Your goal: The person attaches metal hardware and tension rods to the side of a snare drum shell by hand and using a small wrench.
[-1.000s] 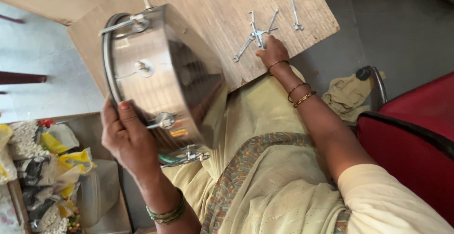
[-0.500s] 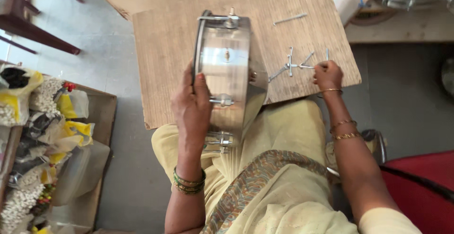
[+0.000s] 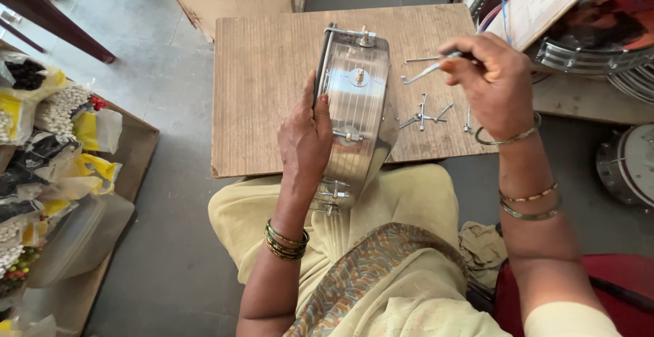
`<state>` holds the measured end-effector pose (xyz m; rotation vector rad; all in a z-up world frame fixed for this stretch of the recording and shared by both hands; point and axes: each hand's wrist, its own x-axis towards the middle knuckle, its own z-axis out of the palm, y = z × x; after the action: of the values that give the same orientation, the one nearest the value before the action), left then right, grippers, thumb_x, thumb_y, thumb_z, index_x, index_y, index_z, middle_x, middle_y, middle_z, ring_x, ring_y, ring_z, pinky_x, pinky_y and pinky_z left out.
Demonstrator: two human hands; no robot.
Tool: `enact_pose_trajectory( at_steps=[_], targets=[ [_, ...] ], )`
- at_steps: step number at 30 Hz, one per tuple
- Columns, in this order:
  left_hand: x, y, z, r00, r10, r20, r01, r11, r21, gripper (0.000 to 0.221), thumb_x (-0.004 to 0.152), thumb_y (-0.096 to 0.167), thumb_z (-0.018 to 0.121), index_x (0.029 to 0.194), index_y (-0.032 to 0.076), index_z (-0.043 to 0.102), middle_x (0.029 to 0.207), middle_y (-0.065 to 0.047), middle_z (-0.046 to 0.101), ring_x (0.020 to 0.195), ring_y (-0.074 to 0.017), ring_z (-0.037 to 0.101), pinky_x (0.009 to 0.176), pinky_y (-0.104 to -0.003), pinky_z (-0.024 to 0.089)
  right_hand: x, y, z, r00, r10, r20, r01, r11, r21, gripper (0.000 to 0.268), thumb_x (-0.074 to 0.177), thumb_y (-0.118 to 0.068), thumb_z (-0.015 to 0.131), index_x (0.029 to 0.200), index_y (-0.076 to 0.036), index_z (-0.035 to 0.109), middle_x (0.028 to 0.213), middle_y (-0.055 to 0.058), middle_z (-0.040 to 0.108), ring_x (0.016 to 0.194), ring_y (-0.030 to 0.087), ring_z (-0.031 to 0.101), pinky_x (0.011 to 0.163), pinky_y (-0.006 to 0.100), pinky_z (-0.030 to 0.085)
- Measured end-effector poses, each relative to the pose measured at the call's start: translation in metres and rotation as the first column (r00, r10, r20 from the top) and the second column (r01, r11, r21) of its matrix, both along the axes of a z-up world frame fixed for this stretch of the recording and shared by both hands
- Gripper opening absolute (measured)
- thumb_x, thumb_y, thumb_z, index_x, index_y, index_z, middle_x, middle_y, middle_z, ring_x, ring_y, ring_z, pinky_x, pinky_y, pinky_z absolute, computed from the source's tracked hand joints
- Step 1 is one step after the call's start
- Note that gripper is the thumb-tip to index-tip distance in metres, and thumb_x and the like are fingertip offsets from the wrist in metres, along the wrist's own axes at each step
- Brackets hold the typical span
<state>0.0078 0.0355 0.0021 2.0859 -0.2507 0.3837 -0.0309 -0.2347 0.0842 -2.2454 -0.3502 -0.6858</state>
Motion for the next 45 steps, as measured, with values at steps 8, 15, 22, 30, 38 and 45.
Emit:
enact_pose_trajectory(
  at_steps=[8, 15, 22, 30, 38, 45],
  targets=[
    [-0.010, 0.005, -0.004, 0.998, -0.003, 0.069, 0.003, 1.000, 0.013, 0.044, 0.106, 0.025, 0.056, 0.149, 0.017, 0.052, 0.080, -0.016, 0.068, 0.061, -0.0320, 0.066, 0.054, -0.044, 0.050, 0.016, 0.070, 0.047, 0.996, 0.086, 0.013, -0.079, 0.955, -0.287, 0.018, 0.101, -0.010, 0.075, 0.117, -0.003, 0.075, 0.090, 0.009, 0.070, 0.067, 0.015, 0.066, 0.056, 0.027, 0.051],
    [-0.019, 0.002, 0.000, 1.000, -0.010, 0.009, 0.009, 0.997, 0.080, 0.047, 0.104, 0.027, 0.056, 0.150, 0.018, 0.052, 0.073, -0.016, 0.067, 0.062, -0.0347, 0.066, 0.056, -0.048, 0.049, 0.020, 0.084, 0.051, 0.997, 0.070, 0.031, -0.052, 0.917, -0.395, 0.021, 0.094, -0.013, 0.076, 0.112, -0.002, 0.074, 0.088, 0.014, 0.065, 0.078, 0.032, 0.065, 0.070, 0.041, 0.051],
    [-0.022, 0.002, -0.001, 0.999, -0.044, 0.007, 0.044, 0.999, 0.020, 0.046, 0.104, 0.026, 0.055, 0.149, 0.018, 0.051, 0.074, -0.016, 0.067, 0.062, -0.0338, 0.067, 0.057, -0.047, 0.051, 0.019, 0.081, 0.051, 0.996, 0.054, 0.065, -0.019, 0.893, -0.450, 0.020, 0.096, -0.014, 0.075, 0.113, -0.002, 0.073, 0.091, 0.014, 0.066, 0.081, 0.032, 0.066, 0.072, 0.041, 0.053],
    [-0.025, 0.000, 0.003, 0.998, -0.059, 0.006, 0.059, 0.998, 0.020, 0.045, 0.104, 0.024, 0.056, 0.149, 0.018, 0.053, 0.074, -0.017, 0.067, 0.063, -0.0350, 0.067, 0.057, -0.047, 0.051, 0.024, 0.087, 0.048, 0.995, 0.097, 0.022, -0.081, 0.923, -0.375, 0.019, 0.096, -0.010, 0.074, 0.113, -0.003, 0.072, 0.090, 0.013, 0.065, 0.077, 0.027, 0.069, 0.069, 0.038, 0.053],
    [-0.022, 0.005, 0.000, 0.999, -0.034, 0.000, 0.034, 0.999, 0.040, 0.046, 0.105, 0.024, 0.056, 0.150, 0.017, 0.052, 0.071, -0.015, 0.066, 0.057, -0.0291, 0.065, 0.053, -0.044, 0.049, 0.021, 0.071, 0.028, 0.997, 0.073, 0.025, -0.070, 0.993, -0.094, 0.015, 0.096, -0.004, 0.075, 0.111, -0.002, 0.074, 0.091, 0.009, 0.068, 0.078, 0.017, 0.070, 0.069, 0.031, 0.056],
    [-0.019, 0.012, -0.003, 0.999, -0.029, 0.019, 0.029, 0.999, 0.014, 0.046, 0.106, 0.024, 0.055, 0.151, 0.016, 0.051, 0.069, -0.015, 0.065, 0.054, -0.0273, 0.063, 0.052, -0.043, 0.048, 0.010, 0.054, -0.037, 0.998, -0.037, 0.051, 0.025, 0.976, 0.218, 0.015, 0.096, -0.001, 0.078, 0.110, -0.002, 0.075, 0.095, 0.003, 0.069, 0.081, 0.010, 0.065, 0.070, 0.026, 0.056]
  ],
)
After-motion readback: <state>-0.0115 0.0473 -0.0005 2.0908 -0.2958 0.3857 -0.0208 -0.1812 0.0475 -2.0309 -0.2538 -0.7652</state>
